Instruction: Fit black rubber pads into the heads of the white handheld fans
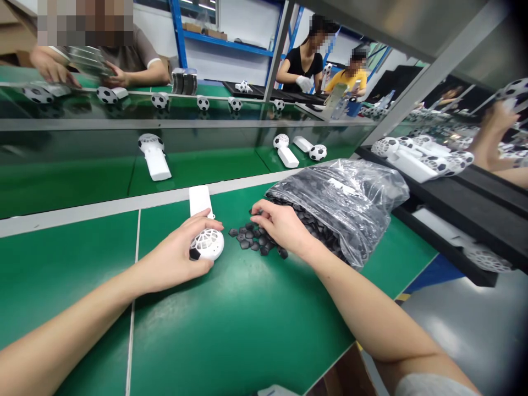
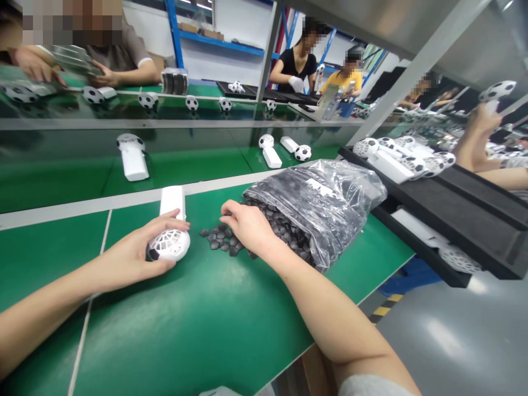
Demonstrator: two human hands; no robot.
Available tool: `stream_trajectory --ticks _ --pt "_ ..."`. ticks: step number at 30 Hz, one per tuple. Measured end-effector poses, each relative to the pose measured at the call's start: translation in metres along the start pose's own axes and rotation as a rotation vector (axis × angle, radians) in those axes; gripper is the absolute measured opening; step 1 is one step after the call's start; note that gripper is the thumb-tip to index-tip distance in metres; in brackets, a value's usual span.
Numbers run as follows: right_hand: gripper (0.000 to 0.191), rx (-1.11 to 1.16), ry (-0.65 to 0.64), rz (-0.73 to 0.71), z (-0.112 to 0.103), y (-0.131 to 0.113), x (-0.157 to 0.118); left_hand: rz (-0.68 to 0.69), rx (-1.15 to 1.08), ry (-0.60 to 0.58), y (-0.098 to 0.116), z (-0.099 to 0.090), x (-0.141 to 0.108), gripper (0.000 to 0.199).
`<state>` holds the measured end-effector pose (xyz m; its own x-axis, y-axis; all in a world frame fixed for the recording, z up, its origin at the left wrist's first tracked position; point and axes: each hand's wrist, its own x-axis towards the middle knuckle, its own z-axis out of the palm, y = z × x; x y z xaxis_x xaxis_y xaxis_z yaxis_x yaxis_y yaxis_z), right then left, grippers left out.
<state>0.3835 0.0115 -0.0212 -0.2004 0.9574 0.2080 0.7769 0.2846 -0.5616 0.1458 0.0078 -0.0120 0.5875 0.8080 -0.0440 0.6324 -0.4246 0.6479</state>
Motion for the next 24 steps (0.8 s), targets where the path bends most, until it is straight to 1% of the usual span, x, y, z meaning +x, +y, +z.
stream_trajectory --ticks 1,3,6,9,11,13,15,17,20,24 --pt "0.009 0.083 0.012 -0.003 0.0 -0.001 -0.001 0.002 0.003 -0.003 0.0 0.0 0.0 0.053" --pt "0.007 0.284 -0.011 -0.003 0.002 -0.005 -0.002 0.002 0.008 -0.009 0.001 -0.001 0.0 0.053" --pt "0.005 0.595 -0.095 0.039 0.007 -0.01 -0.005 -0.008 0.01 -0.012 0.002 -0.001 0.0 0.052" --pt "0.014 0.786 -0.19 0.076 0.011 -0.013 -0.007 -0.007 0.013 -0.01 0.002 -0.001 0.0 0.052" --pt "0.015 0.764 -0.203 0.044 0.012 -0.016 -0.009 0.002 0.015 -0.01 0.003 -0.001 0.0 0.052" --pt "0.01 0.608 -0.133 -0.073 0.01 -0.018 -0.011 0.01 0.014 -0.01 0.003 -0.001 0.0 0.051" --pt "0.011 0.426 -0.042 -0.207 0.008 -0.021 -0.012 0.017 0.011 -0.013 0.003 -0.001 0.0 0.051" --pt "0.011 0.326 -0.005 -0.292 0.007 -0.024 -0.013 0.023 0.007 -0.013 0.003 -0.001 0.0 0.05" --pt "0.012 0.272 -0.032 -0.327 0.006 -0.028 -0.013 0.034 -0.001 -0.015 0.003 -0.001 0.0 0.049" --pt "0.018 0.228 -0.103 -0.327 0.007 -0.032 -0.015 0.05 -0.012 -0.023 0.002 -0.001 0.001 0.049"
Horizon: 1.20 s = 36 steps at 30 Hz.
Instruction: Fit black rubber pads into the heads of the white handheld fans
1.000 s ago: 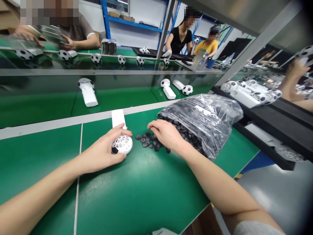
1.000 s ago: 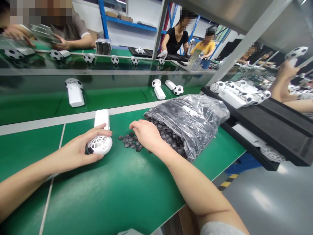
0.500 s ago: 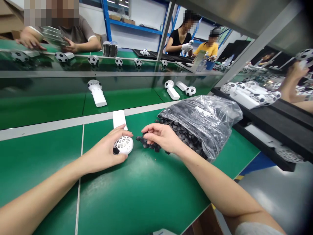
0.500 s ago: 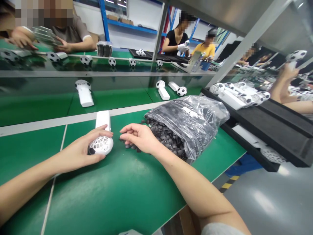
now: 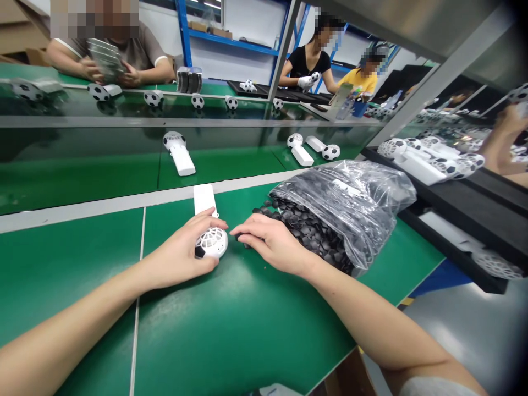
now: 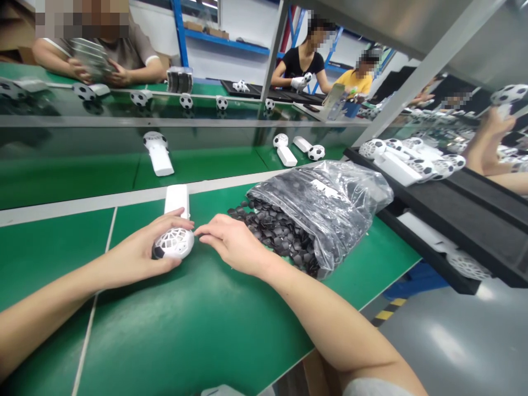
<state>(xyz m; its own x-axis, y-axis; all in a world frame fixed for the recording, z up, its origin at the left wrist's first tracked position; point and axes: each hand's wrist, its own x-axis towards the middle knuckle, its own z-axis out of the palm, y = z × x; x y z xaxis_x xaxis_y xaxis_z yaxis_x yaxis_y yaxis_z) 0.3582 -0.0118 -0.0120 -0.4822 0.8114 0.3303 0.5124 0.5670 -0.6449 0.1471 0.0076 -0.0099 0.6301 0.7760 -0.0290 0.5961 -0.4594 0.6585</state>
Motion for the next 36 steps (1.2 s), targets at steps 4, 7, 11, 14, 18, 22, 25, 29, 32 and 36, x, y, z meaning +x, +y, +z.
stream_trajectory --ticks 4,7,11,14,18,22,25,29,32,36 --pt "0.01 0.168 0.024 0.087 0.002 -0.002 -0.003 0.004 0.001 0.001 -0.001 0.001 0.001 0.048" --pt "0.008 0.303 0.016 0.099 0.007 -0.004 -0.004 0.022 0.004 0.012 -0.001 0.002 0.001 0.046" --pt "0.011 0.328 0.053 0.061 0.018 -0.004 -0.001 0.039 -0.008 0.019 -0.001 0.002 0.002 0.041" --pt "0.012 0.39 0.096 0.112 0.026 0.0 0.003 0.022 -0.026 0.012 0.0 0.001 0.002 0.041" --pt "0.013 0.455 0.083 0.197 0.032 0.002 0.006 0.045 -0.043 0.035 0.0 0.002 0.001 0.036" --pt "0.015 0.498 0.085 0.202 0.035 0.0 0.008 0.056 -0.056 0.047 0.0 0.003 0.0 0.034" --pt "0.016 0.504 0.066 0.228 0.034 -0.001 0.008 0.048 -0.082 0.029 0.001 0.003 0.0 0.033" --pt "0.015 0.513 0.037 0.251 0.034 0.003 0.008 0.03 -0.089 0.046 0.001 0.004 0.001 0.034" --pt "0.015 0.54 0.054 0.263 0.036 0.007 0.008 0.02 -0.084 0.055 0.0 0.005 0.001 0.034" --pt "0.017 0.551 0.075 0.278 0.039 0.008 0.009 0.032 -0.106 0.053 0.001 0.005 0.001 0.03"
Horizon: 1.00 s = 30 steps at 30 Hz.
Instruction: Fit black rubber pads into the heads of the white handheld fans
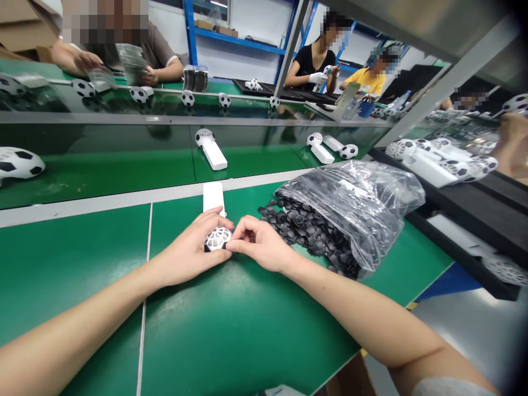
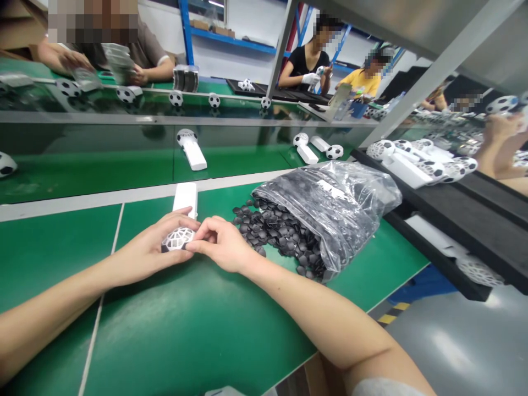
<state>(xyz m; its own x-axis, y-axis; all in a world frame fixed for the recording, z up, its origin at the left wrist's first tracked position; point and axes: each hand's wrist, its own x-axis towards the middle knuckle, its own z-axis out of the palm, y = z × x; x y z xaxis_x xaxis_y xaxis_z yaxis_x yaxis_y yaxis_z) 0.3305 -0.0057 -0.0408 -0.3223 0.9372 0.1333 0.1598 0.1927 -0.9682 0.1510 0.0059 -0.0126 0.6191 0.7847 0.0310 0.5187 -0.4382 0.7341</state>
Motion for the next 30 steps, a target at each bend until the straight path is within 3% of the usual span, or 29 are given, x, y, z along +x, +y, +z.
stream_trajectory --ticks 10,12,15,18,22,25,30 --pt "0.024 -0.034 0.005 0.015 0.002 0.003 0.002 0.011 0.016 0.025 0.001 0.001 -0.001 0.03" --pt "0.018 -0.188 0.059 -0.059 -0.005 0.004 0.005 -0.031 0.049 0.039 0.0 0.0 0.0 0.035" --pt "0.006 -0.617 0.115 -0.144 -0.015 0.005 0.007 -0.064 0.064 0.024 0.0 0.0 0.0 0.04" --pt "0.016 -0.931 0.022 -0.135 -0.018 0.006 0.006 -0.046 0.052 0.017 -0.002 -0.001 0.0 0.039" --pt "0.012 -1.097 -0.045 -0.174 -0.015 0.005 0.003 0.029 0.039 0.038 -0.004 0.0 -0.001 0.036" --pt "0.012 -1.088 -0.019 -0.191 -0.016 0.001 0.001 0.053 0.085 0.08 -0.003 0.002 -0.002 0.032" --pt "0.008 -0.737 0.03 -0.187 -0.019 0.0 -0.001 -0.114 0.122 0.099 -0.003 -0.002 -0.003 0.05"
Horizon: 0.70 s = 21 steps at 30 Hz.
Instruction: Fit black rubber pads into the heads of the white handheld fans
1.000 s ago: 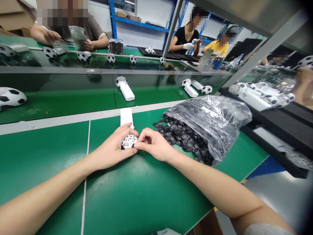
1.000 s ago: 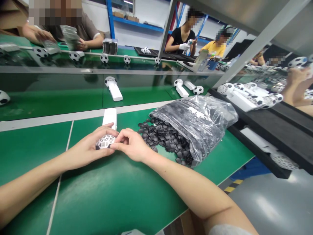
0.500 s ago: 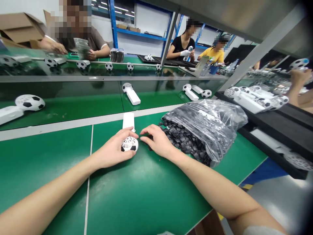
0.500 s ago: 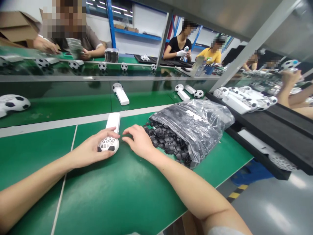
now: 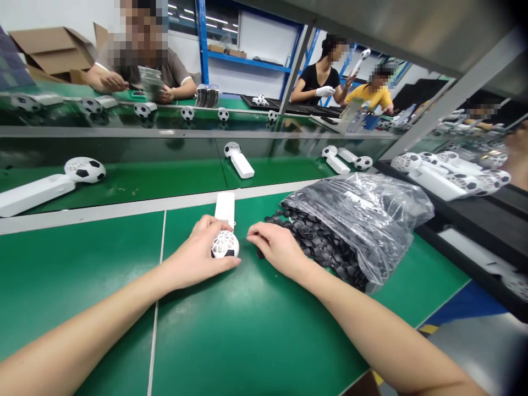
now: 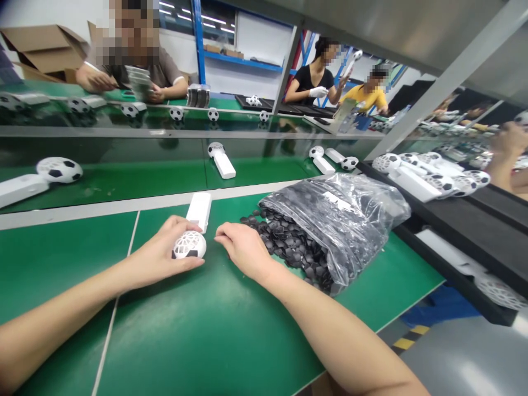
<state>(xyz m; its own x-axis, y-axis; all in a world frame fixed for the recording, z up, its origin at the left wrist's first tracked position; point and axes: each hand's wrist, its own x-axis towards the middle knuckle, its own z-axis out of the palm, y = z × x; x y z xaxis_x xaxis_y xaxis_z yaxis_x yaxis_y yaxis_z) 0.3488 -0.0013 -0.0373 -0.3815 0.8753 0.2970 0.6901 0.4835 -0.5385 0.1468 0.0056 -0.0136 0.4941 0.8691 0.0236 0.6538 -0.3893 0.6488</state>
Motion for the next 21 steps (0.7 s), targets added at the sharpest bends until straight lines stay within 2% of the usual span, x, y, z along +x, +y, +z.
stream_trajectory --ticks 3,8,14,18,21 --pt "0.017 0.162 -0.003 -0.019 0.002 0.001 -0.001 0.006 -0.044 -0.112 -0.002 -0.01 0.001 0.049" --pt "0.008 0.07 0.078 -0.145 0.001 -0.002 -0.002 0.087 -0.084 -0.237 -0.002 -0.02 0.001 0.051" --pt "0.009 0.155 0.016 -0.207 0.001 -0.003 -0.003 0.107 -0.088 -0.185 -0.003 -0.012 0.0 0.05" --pt "0.006 0.09 0.057 -0.236 0.003 -0.004 -0.004 0.103 -0.073 -0.178 -0.005 -0.011 0.0 0.047" --pt "0.008 0.146 0.066 -0.216 0.001 -0.007 -0.004 0.105 -0.07 -0.175 -0.005 -0.011 0.0 0.047"
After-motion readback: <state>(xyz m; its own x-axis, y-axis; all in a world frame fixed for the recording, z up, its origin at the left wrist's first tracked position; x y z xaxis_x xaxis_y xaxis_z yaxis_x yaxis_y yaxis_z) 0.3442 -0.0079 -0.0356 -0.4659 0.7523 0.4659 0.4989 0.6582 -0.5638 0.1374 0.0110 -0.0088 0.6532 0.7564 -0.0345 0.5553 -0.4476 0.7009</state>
